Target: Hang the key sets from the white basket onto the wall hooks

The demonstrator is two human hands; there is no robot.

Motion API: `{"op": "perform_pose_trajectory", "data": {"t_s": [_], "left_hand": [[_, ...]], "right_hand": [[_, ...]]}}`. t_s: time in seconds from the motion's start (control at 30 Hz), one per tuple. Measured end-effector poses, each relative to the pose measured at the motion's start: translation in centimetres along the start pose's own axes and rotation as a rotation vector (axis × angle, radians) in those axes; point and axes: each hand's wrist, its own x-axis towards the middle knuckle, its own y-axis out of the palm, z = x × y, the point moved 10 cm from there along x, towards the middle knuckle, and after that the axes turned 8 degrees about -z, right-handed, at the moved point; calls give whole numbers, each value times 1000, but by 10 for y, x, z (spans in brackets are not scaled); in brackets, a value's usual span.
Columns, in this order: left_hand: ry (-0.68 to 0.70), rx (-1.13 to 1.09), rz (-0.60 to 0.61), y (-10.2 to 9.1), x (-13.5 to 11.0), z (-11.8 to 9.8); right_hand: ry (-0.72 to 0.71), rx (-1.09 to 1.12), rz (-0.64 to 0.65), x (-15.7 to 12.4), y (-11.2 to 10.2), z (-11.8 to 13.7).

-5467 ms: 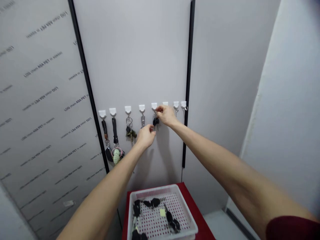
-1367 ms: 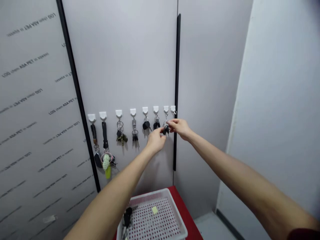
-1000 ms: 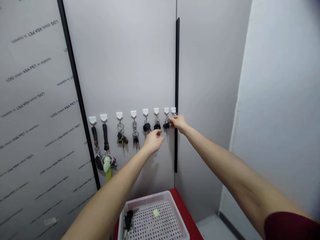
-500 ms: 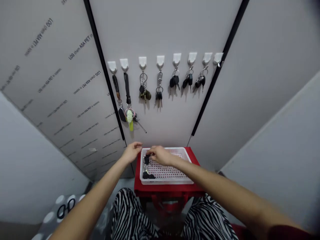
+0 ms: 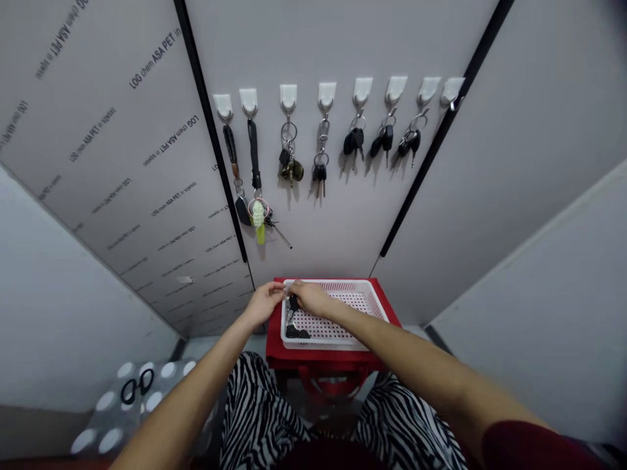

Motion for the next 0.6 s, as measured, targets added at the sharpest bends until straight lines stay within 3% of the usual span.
{"op": "perform_pose_trajectory", "data": {"t_s": [0.17,0.4,0.6], "left_hand": [[70,102,24,2,4,7],[168,488,-23,13,3,6],[169,648,-27,13,-5,-8]], "right_hand": [[-5,-115,3,-1,-6,-7],[-104,-168,-2,-4,-6,-2],[-14,19,-276,-4,-65,-15]]}}
